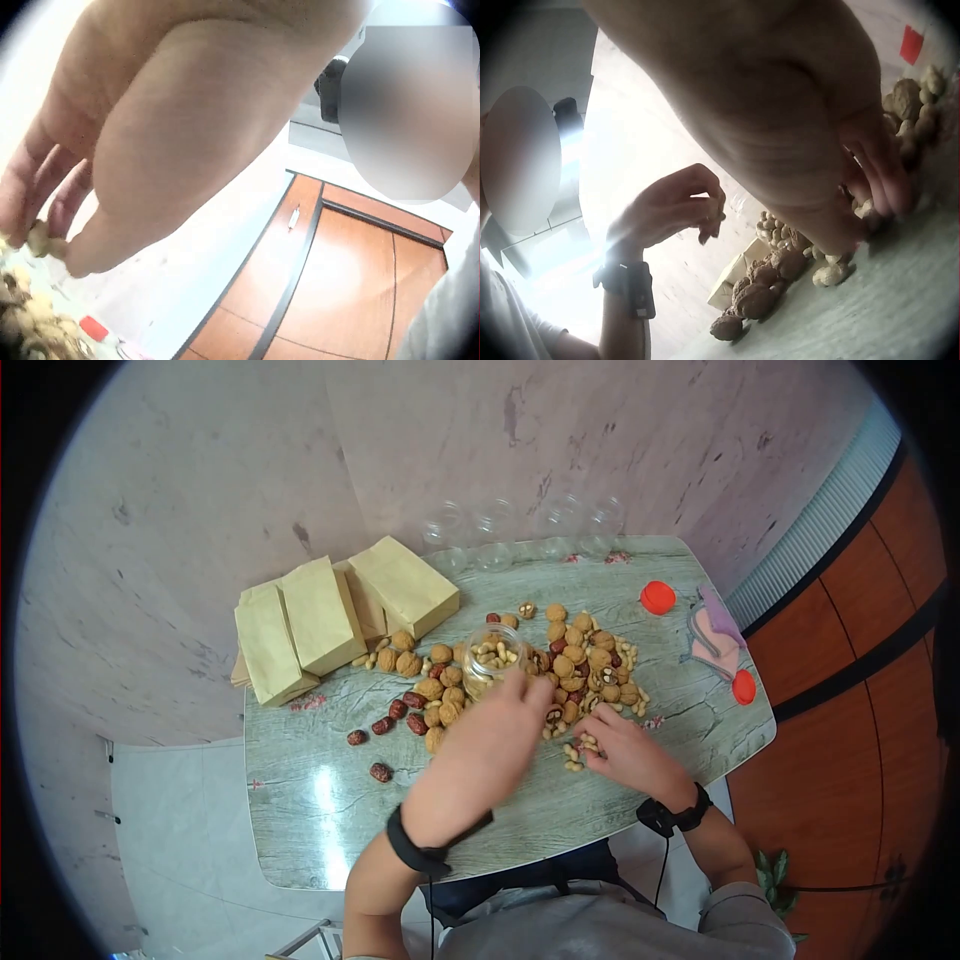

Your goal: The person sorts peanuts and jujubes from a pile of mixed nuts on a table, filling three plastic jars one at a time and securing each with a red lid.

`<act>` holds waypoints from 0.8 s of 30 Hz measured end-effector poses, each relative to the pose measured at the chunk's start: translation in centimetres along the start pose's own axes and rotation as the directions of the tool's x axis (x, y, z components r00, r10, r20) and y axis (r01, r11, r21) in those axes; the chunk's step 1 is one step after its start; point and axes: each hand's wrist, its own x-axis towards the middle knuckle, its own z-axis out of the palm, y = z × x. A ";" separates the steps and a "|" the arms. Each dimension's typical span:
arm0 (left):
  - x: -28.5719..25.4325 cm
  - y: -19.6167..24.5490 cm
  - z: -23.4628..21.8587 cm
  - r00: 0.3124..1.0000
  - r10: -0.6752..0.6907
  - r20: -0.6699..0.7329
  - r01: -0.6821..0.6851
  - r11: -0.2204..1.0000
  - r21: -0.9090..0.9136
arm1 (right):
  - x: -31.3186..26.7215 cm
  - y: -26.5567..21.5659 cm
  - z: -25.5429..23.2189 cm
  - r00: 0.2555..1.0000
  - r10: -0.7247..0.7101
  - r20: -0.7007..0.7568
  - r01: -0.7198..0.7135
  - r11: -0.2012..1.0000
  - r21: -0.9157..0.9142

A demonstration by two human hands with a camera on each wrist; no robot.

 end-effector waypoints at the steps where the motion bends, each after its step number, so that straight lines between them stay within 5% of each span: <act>1: 0.4 -0.5 -1.0 1.000 0.001 0.002 -0.001 1.000 0.001 | 0.0 0.0 0.1 1.000 0.002 0.000 -0.002 1.000 0.010; 3: 1.2 -1.2 -2.5 0.972 -0.096 -0.212 0.059 0.982 -0.177 | -0.1 0.2 0.4 1.000 -0.003 -0.014 0.003 1.000 0.025; 6: 2.3 -3.1 -1.9 0.951 -0.132 -0.279 0.106 0.989 -0.104 | -0.1 0.0 0.5 0.999 -0.001 -0.034 0.002 0.999 0.037; 16: 1.5 -3.5 -3.4 0.932 -0.147 -0.331 0.128 0.989 -0.078 | 0.3 0.4 -0.6 0.997 0.069 0.020 -0.071 0.981 0.179; 20: 0.4 -1.6 -2.7 0.995 -0.104 -0.001 0.104 0.994 -0.028 | 1.7 -0.6 -3.0 0.996 0.086 -0.010 -0.082 0.971 0.227; 24: 0.0 0.7 0.9 0.947 -0.004 0.322 0.016 0.999 -0.034 | 4.7 -2.1 -6.0 0.989 -0.022 -0.146 0.060 0.964 0.259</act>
